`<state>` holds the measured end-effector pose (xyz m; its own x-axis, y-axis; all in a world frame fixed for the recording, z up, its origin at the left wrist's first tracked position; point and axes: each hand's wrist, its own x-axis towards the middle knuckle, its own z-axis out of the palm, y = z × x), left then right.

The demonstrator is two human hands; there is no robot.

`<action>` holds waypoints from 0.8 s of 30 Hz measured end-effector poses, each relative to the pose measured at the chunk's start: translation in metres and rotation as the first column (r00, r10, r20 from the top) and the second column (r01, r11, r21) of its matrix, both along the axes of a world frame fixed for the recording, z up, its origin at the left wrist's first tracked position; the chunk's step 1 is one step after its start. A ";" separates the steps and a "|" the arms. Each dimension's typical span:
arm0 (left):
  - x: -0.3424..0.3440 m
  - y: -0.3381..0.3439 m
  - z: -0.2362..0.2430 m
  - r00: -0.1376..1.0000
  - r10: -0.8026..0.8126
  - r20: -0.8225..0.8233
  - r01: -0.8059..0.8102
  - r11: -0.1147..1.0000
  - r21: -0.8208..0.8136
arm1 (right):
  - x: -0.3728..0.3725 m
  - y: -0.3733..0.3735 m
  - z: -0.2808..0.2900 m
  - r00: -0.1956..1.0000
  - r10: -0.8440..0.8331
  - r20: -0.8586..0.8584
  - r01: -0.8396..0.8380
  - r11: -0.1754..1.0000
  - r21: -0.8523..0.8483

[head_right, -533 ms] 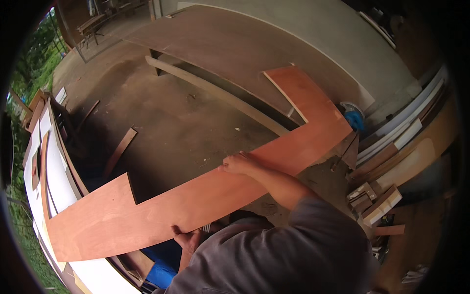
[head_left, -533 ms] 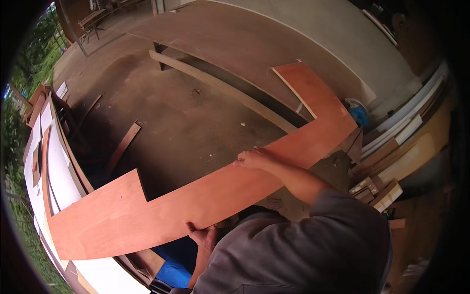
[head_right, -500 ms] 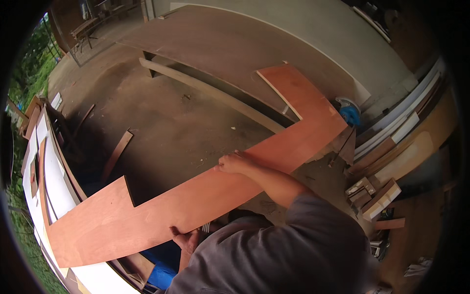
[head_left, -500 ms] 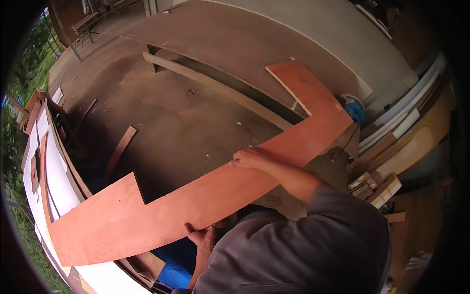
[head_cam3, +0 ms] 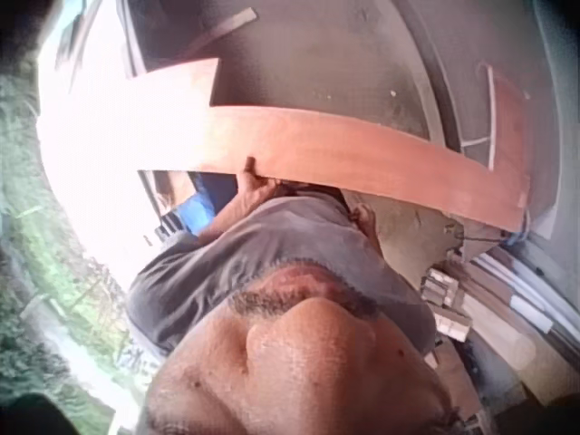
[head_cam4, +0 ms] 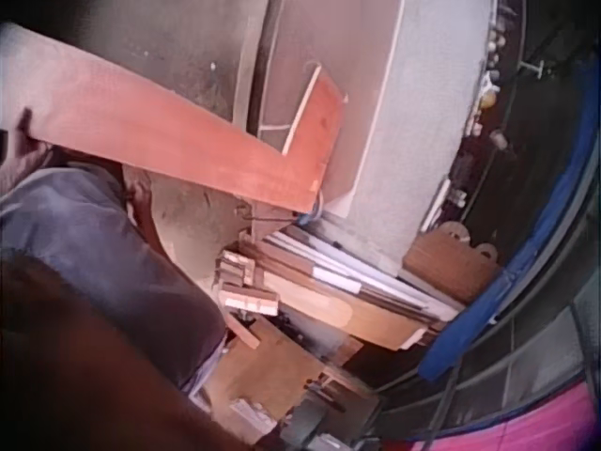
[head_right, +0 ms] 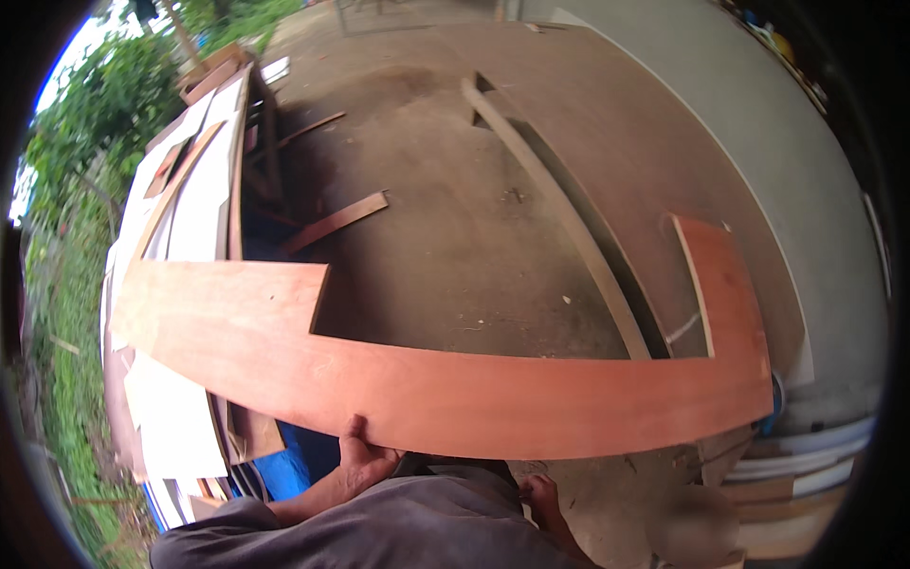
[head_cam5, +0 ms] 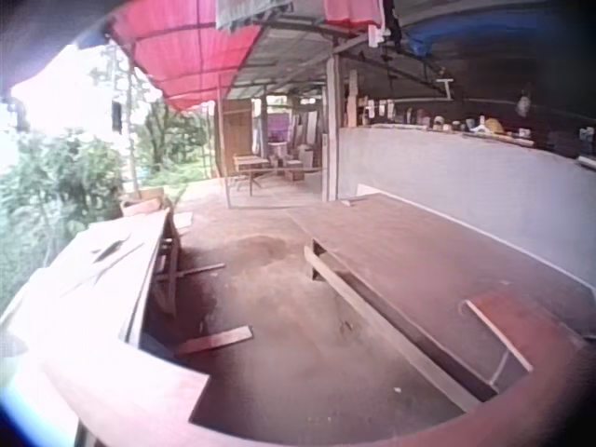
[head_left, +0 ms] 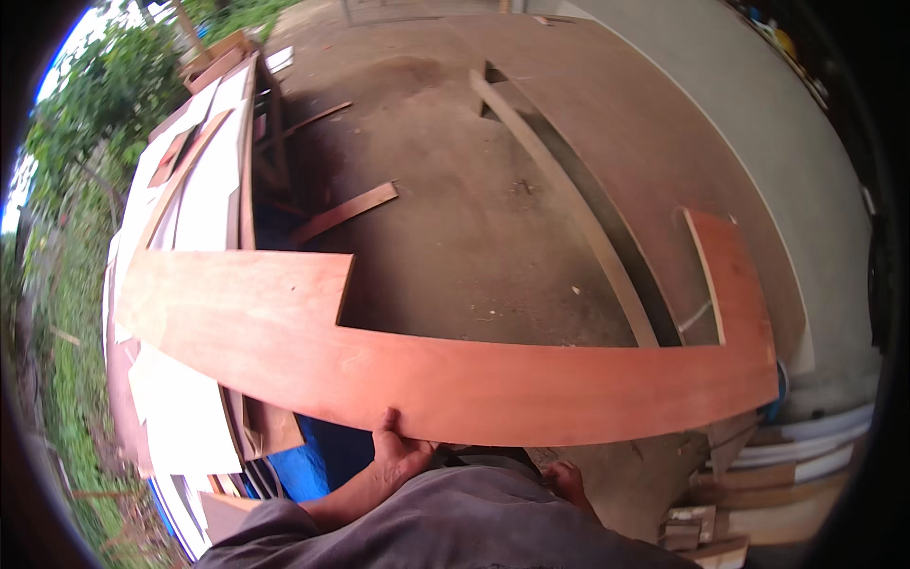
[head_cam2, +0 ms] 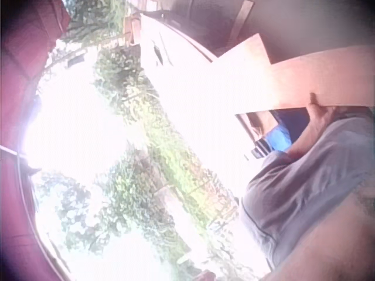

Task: The person selects a large L-shaped piece of reddish-brown plywood, places it on a workbench, and uses a ruler and pencil to mark cutting lines. They then use a circular saw to cut along the marked lines on the plywood.

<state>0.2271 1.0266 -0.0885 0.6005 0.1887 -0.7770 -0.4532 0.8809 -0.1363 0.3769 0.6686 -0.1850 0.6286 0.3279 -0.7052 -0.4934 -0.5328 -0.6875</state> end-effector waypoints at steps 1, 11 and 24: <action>-0.001 -0.003 0.002 0.999 0.004 0.042 -0.004 1.000 0.004 | 0.001 0.020 -0.019 0.985 -0.111 -0.131 0.122 0.989 0.081; -0.023 -0.014 -0.006 0.976 -0.123 0.177 0.106 0.989 0.103 | -0.007 0.286 -0.010 0.708 0.333 -0.623 0.645 0.055 0.763; -0.053 0.015 -0.107 0.700 -0.506 -0.504 0.349 -0.373 0.859 | 0.079 0.334 0.033 0.913 0.408 -0.004 0.169 -0.368 0.914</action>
